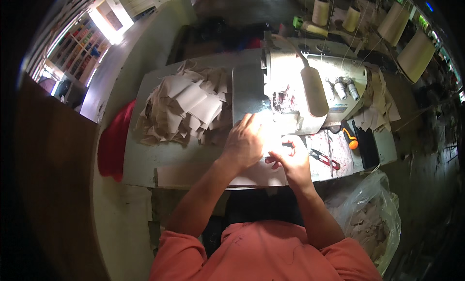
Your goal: The person repeatedly folds small rectangular pieces of light-colored fabric by hand at a sewing workstation. They pick up each piece, fold it in half, and place it on a growing stack to the left of the sewing machine. The person occasionally adjusts the stack and continues folding additional pieces.
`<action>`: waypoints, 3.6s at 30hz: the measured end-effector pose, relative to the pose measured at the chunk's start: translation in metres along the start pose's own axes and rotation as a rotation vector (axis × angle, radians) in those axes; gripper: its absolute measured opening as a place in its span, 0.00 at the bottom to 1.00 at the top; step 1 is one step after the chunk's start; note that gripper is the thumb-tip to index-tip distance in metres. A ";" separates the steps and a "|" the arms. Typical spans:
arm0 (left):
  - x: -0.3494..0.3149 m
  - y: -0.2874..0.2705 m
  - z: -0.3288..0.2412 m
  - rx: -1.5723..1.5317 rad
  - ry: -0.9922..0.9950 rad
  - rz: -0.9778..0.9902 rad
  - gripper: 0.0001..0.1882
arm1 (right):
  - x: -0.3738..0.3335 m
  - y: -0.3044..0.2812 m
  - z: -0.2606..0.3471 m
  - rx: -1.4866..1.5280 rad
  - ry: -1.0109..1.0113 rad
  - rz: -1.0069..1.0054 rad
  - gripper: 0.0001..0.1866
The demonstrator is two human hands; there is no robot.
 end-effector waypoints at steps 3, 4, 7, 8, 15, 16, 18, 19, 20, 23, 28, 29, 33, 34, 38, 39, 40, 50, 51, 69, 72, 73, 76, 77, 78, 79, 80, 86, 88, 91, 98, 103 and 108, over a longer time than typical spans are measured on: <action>-0.002 0.010 0.005 -0.070 -0.060 0.138 0.11 | -0.003 -0.001 -0.001 0.091 -0.056 -0.028 0.10; 0.000 0.011 0.008 -0.094 -0.076 0.137 0.11 | -0.001 -0.001 -0.002 0.070 -0.046 -0.024 0.10; 0.016 0.011 0.014 -0.173 -0.105 0.140 0.10 | 0.008 -0.001 0.001 0.010 -0.029 -0.012 0.10; 0.019 0.011 0.015 -0.200 -0.112 0.132 0.10 | 0.010 0.000 0.002 0.008 -0.033 -0.013 0.10; 0.011 0.000 0.003 0.004 0.014 0.005 0.13 | 0.018 0.002 0.003 0.018 -0.021 -0.063 0.10; 0.008 0.002 -0.001 -0.012 0.032 -0.003 0.14 | 0.018 0.001 0.005 0.034 -0.016 -0.082 0.10; 0.013 0.011 0.017 -0.051 -0.024 0.098 0.17 | 0.023 -0.003 0.002 -0.008 0.003 -0.055 0.10; 0.019 0.015 0.028 -0.118 -0.088 0.146 0.17 | 0.023 -0.004 0.002 0.002 0.012 -0.034 0.10; 0.023 0.018 0.040 -0.183 -0.157 0.189 0.18 | 0.021 -0.004 0.003 0.009 0.023 -0.005 0.10; 0.040 0.040 0.066 0.041 -0.110 0.376 0.17 | 0.007 -0.021 0.000 0.053 0.018 -0.016 0.11; 0.065 0.036 0.087 0.321 0.143 -0.100 0.09 | -0.012 -0.055 -0.018 0.038 0.065 -0.109 0.10; 0.065 0.034 0.105 0.399 -0.014 0.013 0.11 | -0.016 -0.058 -0.019 0.034 0.040 -0.117 0.09; 0.036 -0.044 0.154 0.057 -0.773 -0.001 0.14 | -0.023 -0.067 -0.012 -0.065 -0.013 -0.136 0.09; 0.021 -0.059 0.163 0.259 -0.575 -0.227 0.14 | -0.023 -0.067 -0.011 -0.083 -0.022 -0.128 0.09; -0.038 -0.019 0.029 -0.044 -0.114 -0.039 0.07 | -0.021 -0.070 -0.012 -0.100 -0.033 -0.120 0.09; -0.054 -0.003 -0.009 -0.122 0.062 0.047 0.07 | -0.020 -0.066 -0.010 -0.109 -0.032 -0.102 0.09; -0.065 0.008 -0.038 -0.011 -0.063 0.163 0.10 | -0.021 -0.063 -0.009 -0.116 -0.028 -0.085 0.09; -0.094 0.057 -0.058 0.054 -0.189 0.107 0.04 | -0.038 -0.071 -0.004 -0.162 0.014 -0.115 0.09; -0.095 0.056 -0.058 0.040 -0.195 0.088 0.04 | -0.038 -0.069 -0.005 -0.174 0.031 -0.106 0.09; -0.123 0.006 -0.045 -0.744 -0.459 -0.035 0.07 | -0.022 0.002 -0.005 -0.358 -0.096 0.084 0.07; -0.153 0.002 -0.016 -1.782 -0.882 -0.201 0.16 | -0.038 0.046 0.023 -0.138 -0.084 0.169 0.05; -0.160 0.000 0.001 -2.183 -1.025 -0.431 0.19 | -0.037 0.046 0.025 -0.165 -0.087 0.168 0.05; -0.231 -0.024 0.115 -1.836 -1.043 -0.921 0.24 | -0.035 0.037 0.024 -0.014 0.010 0.114 0.05; -0.231 -0.050 0.124 -1.709 -1.149 -1.133 0.24 | -0.030 0.026 0.013 0.073 0.084 0.089 0.05; -0.227 -0.063 0.128 -1.593 -1.136 -1.151 0.24 | -0.029 0.028 0.008 0.094 0.117 0.014 0.06; -0.222 -0.073 0.131 -1.485 -1.122 -1.162 0.23 | -0.028 0.030 0.003 0.118 0.154 0.024 0.07; -0.214 -0.081 0.129 -1.392 -1.112 -1.158 0.23 | -0.027 0.029 -0.004 0.138 0.187 0.019 0.07; -0.100 -0.048 -0.007 0.031 -0.146 0.101 0.32 | -0.033 0.061 -0.017 0.172 0.285 0.177 0.09; -0.093 -0.045 -0.023 -0.035 -0.156 0.208 0.41 | -0.035 0.056 -0.015 0.211 0.284 0.193 0.10; -0.090 -0.041 -0.029 -0.042 -0.109 0.259 0.47 | -0.039 0.048 -0.015 0.229 0.278 0.230 0.10; -0.076 -0.018 0.006 -0.925 -0.388 0.356 0.42 | -0.037 0.042 0.007 -0.049 0.085 0.195 0.07; -0.067 -0.018 0.011 -1.045 -0.589 0.319 0.10 | -0.037 0.042 0.016 -0.214 -0.023 0.193 0.08; -0.067 -0.028 0.007 -1.021 -0.617 0.265 0.08 | -0.041 0.035 0.022 -0.254 0.100 0.200 0.09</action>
Point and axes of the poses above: each hand's wrist, its own x-axis towards the middle knuckle, its own y-axis out of the palm, z = x × y, the point moved 5 cm from there along x, towards the middle knuckle, and after that the axes turned 13 degrees about x, right-handed, at the moved point
